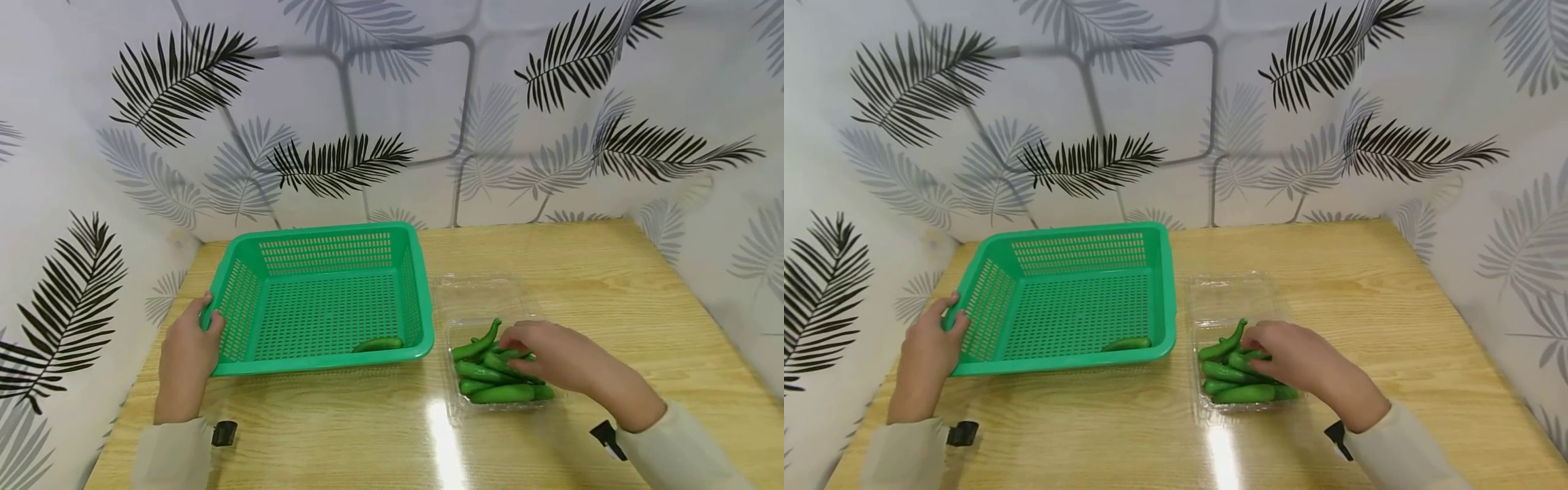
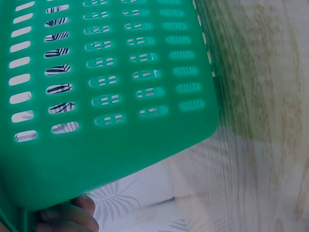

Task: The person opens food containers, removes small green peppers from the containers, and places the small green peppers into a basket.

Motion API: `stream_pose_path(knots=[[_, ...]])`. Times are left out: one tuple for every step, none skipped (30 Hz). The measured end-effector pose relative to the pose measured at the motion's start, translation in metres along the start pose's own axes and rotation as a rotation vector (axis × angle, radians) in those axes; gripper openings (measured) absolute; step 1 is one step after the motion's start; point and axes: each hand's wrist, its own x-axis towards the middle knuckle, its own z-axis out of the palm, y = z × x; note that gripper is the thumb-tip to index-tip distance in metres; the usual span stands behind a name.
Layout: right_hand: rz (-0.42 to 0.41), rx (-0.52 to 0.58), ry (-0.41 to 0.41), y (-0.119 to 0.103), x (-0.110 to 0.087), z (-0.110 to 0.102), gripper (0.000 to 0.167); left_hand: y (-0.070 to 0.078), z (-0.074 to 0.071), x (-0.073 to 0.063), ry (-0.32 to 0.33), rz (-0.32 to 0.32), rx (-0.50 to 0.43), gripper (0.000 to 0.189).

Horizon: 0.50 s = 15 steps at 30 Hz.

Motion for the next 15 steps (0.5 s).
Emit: stream_pose_path(knots=[[0.000,0.007,0.003,0.002,-0.001,0.001,0.022,0.000,0.000,0.000,0.003,0.000,-0.003,0.047],[0.002,0.012,0.005,0.003,-0.001,0.002,0.023,0.000,0.000,0.000,0.005,-0.001,-0.005,0.047],[0.003,0.016,0.008,0.004,-0.002,0.002,0.023,-0.001,0.000,0.000,0.007,-0.001,-0.006,0.047],[0.001,0.020,0.013,0.005,-0.002,0.003,0.023,-0.001,0.000,0.000,0.009,-0.001,-0.007,0.046],[-0.001,0.022,0.016,0.005,-0.002,0.004,0.022,-0.001,0.000,-0.001,0.011,-0.001,-0.008,0.046],[-0.008,0.025,0.018,0.006,-0.002,0.005,0.022,-0.001,0.000,-0.001,0.012,-0.001,-0.008,0.046],[-0.014,0.026,0.017,0.007,-0.001,0.006,0.021,-0.001,0.000,-0.001,0.012,-0.001,-0.008,0.046],[-0.020,0.027,0.012,0.007,-0.001,0.008,0.021,-0.001,0.000,-0.001,0.011,-0.001,-0.008,0.046],[-0.026,0.028,0.009,0.008,0.000,0.010,0.021,-0.001,0.000,-0.001,0.011,0.000,-0.009,0.046],[-0.031,0.027,0.007,0.008,0.000,0.012,0.021,-0.001,0.000,-0.001,0.010,0.000,-0.010,0.046],[-0.032,0.026,0.008,0.009,0.001,0.015,0.020,-0.001,0.000,-0.001,0.009,0.001,-0.012,0.046],[-0.034,0.025,0.013,0.009,0.001,0.017,0.020,-0.001,0.000,-0.001,0.009,0.001,-0.013,0.046],[-0.033,0.023,0.020,0.010,0.002,0.020,0.019,-0.001,0.000,-0.001,0.010,0.003,-0.012,0.046],[-0.032,0.021,0.031,0.010,0.003,0.022,0.020,-0.001,0.000,-0.001,0.012,0.003,-0.012,0.046],[-0.031,0.019,0.043,0.010,0.004,0.024,0.020,-0.001,0.000,-0.001,0.014,0.006,-0.013,0.046]])
